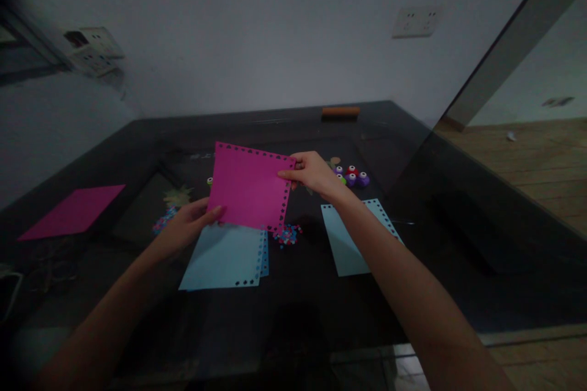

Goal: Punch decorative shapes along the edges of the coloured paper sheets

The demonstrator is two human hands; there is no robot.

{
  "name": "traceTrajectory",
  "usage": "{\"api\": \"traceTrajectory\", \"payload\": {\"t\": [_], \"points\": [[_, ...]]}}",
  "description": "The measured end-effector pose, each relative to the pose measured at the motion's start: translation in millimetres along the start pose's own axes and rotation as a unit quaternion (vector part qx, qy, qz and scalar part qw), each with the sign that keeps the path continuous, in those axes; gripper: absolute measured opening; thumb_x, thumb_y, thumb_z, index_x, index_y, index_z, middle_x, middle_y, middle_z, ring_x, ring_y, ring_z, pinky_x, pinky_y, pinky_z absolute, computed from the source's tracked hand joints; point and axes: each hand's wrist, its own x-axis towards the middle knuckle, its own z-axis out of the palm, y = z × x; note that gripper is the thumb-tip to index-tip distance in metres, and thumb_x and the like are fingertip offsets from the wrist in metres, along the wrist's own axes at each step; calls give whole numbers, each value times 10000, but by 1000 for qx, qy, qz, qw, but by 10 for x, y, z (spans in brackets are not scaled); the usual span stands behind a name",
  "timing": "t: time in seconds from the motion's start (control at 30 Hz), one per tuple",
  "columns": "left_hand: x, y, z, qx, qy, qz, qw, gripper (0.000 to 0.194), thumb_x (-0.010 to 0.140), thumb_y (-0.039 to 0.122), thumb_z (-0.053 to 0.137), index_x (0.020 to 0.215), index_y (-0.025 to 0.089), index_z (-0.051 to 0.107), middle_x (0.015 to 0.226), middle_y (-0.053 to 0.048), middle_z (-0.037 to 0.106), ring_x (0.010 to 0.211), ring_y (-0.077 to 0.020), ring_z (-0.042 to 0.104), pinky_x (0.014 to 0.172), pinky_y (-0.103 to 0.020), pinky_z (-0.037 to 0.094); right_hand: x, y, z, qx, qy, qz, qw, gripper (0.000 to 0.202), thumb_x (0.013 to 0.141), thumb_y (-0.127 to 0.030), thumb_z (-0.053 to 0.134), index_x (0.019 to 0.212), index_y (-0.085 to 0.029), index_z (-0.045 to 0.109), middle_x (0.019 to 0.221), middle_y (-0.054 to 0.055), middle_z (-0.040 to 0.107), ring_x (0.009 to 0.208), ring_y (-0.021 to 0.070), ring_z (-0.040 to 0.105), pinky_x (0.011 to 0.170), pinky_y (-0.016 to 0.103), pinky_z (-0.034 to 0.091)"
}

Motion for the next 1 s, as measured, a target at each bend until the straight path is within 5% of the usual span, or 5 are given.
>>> {"api": "traceTrajectory", "payload": {"t": [0.2, 0.37, 0.57, 1.0], "points": [[-16, -20, 164, -34, 33, 30, 998, 357, 743, 463, 616, 575, 159, 532, 556, 17, 525, 508, -103, 462, 497, -218, 372, -198, -22, 2, -24, -15, 5, 1000, 215, 723, -374, 675, 730, -163, 633, 602, 2, 593, 531, 93, 511, 481, 229, 364], [-40, -1, 275, 2, -29, 65, 997, 359, 806, 431, 549, 575, 155, 554, 575, 5, 540, 554, -111, 477, 548, -219, 381, -563, 77, -11, -7, -69, 66, 995, 224, 717, -387, 677, 677, -171, 633, 602, 3, 607, 495, 87, 507, 480, 234, 370], [-86, 73, 458, -4, -97, 58, 994, 336, 817, 395, 536, 581, 157, 566, 572, -6, 578, 573, -124, 531, 598, -237, 404, -841, 322, 7, 22, -30, 115, 993, 219, 680, -360, 713, 664, -156, 634, 602, 14, 620, 508, 98, 519, 505, 243, 399], [-65, 32, 520, 10, -92, 30, 995, 261, 812, 367, 531, 654, 169, 594, 563, 10, 602, 536, -112, 522, 553, -222, 401, -887, 506, 66, 46, -35, 112, 992, 174, 692, -298, 707, 784, -157, 666, 794, 43, 692, 678, 142, 600, 642, 279, 471]]}}
